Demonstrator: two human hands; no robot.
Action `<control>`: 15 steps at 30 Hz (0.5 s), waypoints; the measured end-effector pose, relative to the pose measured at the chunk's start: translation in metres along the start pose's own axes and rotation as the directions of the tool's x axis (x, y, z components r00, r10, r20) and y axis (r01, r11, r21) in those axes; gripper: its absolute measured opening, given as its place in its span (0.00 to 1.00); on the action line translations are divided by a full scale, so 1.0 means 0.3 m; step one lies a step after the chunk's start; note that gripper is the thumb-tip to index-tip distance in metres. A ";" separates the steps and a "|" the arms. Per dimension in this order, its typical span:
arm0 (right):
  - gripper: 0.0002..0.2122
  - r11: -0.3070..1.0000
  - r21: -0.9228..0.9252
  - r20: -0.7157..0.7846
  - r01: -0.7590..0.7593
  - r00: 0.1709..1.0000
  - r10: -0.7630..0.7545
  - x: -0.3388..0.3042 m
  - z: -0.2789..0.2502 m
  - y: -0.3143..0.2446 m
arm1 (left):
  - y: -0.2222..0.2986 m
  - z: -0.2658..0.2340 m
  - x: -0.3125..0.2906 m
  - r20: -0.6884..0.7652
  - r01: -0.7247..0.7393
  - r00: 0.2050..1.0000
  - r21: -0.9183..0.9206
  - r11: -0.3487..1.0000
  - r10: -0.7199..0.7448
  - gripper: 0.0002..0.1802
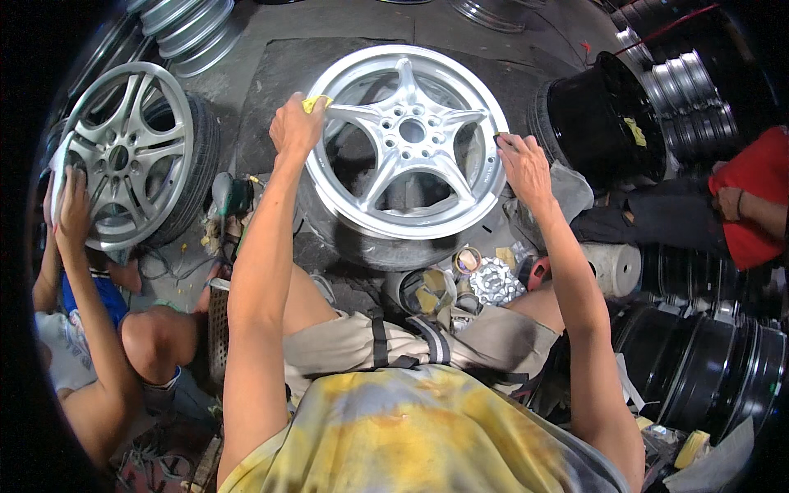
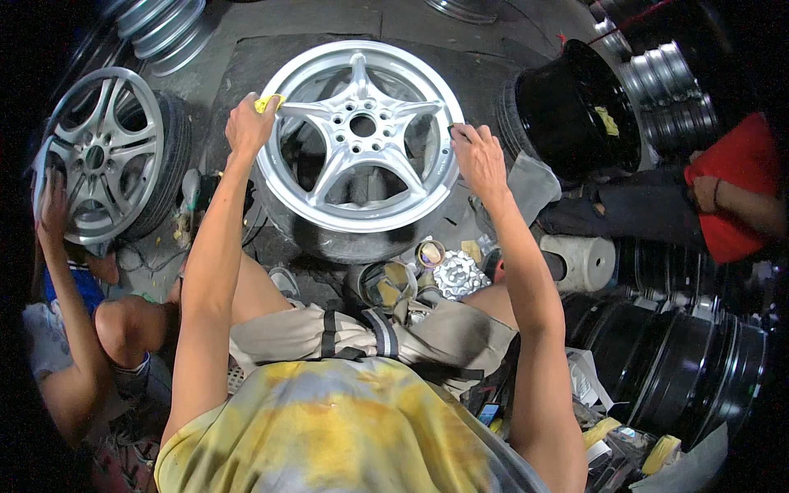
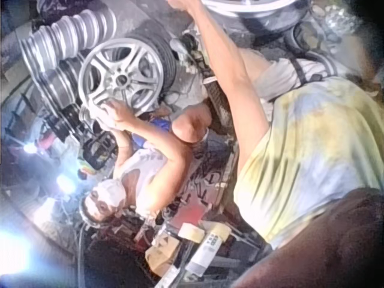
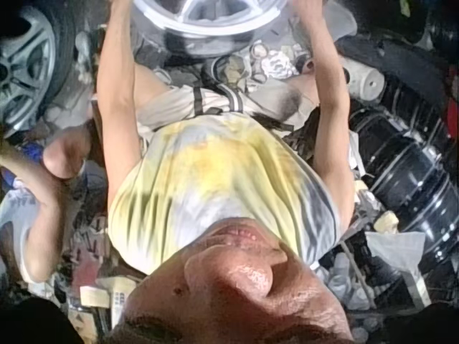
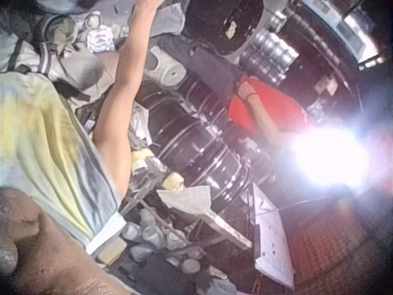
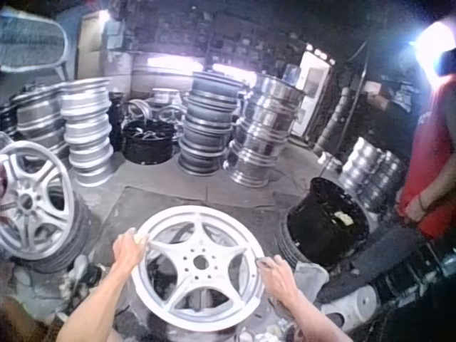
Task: The person sits on the floor and wipes a silver car wheel rim with a yellow cloth. They meticulously clean the spokes and the outer edge of the rim. Another person is visible in the background working on a different rim.
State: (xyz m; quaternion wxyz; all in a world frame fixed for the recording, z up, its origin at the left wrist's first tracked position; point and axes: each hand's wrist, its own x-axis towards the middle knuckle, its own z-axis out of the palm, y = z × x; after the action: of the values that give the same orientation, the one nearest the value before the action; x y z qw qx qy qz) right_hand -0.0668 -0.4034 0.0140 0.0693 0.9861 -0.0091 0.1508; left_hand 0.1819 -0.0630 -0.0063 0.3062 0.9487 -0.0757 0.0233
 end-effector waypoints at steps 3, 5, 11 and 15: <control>0.12 0.993 -0.053 0.013 0.103 0.995 -0.103 -0.015 -0.002 0.008 | -0.010 0.005 0.001 -0.014 -0.007 1.000 -0.001 1.000 0.007 0.24; 0.13 0.990 -0.049 -0.003 0.130 0.991 -0.131 -0.020 -0.001 0.013 | -0.020 0.013 0.007 -0.017 -0.007 1.000 -0.001 1.000 0.007 0.24; 0.13 0.976 -0.067 0.058 0.208 0.977 -0.204 0.015 -0.018 0.030 | -0.033 0.012 0.014 -0.005 -0.022 1.000 0.015 1.000 0.022 0.24; 0.12 0.983 -0.069 0.037 0.169 0.985 -0.167 -0.002 -0.028 0.026 | -0.022 0.013 0.016 0.003 -0.016 1.000 0.020 1.000 0.016 0.24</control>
State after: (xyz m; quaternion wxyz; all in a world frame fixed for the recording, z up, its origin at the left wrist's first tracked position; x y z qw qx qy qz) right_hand -0.0702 -0.4099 0.0228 0.1170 0.9824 0.0678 0.1287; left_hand 0.1877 -0.0606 -0.0128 0.2961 0.9512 -0.0835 0.0250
